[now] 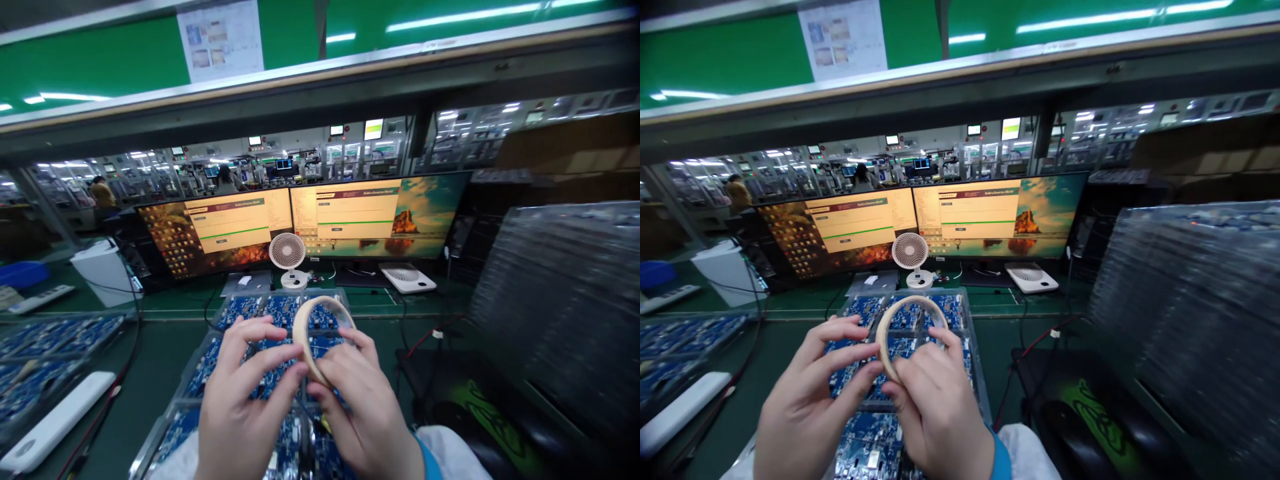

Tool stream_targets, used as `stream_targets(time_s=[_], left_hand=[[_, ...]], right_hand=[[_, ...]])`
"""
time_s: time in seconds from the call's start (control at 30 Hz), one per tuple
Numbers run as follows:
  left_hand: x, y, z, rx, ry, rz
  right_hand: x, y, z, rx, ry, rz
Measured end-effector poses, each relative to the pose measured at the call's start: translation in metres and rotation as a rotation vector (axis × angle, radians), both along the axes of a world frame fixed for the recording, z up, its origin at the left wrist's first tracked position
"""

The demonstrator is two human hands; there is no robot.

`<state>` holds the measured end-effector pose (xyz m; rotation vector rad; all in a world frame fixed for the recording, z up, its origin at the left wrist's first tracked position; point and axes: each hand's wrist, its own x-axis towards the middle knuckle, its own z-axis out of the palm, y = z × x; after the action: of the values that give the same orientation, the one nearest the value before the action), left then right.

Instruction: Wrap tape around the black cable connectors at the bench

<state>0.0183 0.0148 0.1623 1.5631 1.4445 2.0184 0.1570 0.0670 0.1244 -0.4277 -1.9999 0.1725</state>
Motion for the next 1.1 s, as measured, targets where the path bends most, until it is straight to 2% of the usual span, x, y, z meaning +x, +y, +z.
stream_targets(time_s=[0.3,0.67,0.8,1.0,1.1], left_hand=[[-0.012,-0.002,-0.004,-0.122,0.088,-0.019],[-0.017,-0.005,0.0,-0.171,0.153,-0.074],[-0.018,-0.004,-0.004,-0.132,0.192,-0.04],[-0.02,-0.002,-0.014,0.024,0.508,0.057],[-0.019,-0.002,-0.017,0.037,0.526,0.071]], right_hand=[[-0.002,-0.002,0.0,0.122,-0.054,-0.032],[-0.007,-0.004,-0.01,0.108,-0.071,-0.009],[-0.005,-0.004,-0.013,0.069,-0.066,0.025],[-0.007,-0.002,-0.007,0.056,0.018,0.022],[-0.009,-0.002,-0.003,0.066,0.062,0.003]])
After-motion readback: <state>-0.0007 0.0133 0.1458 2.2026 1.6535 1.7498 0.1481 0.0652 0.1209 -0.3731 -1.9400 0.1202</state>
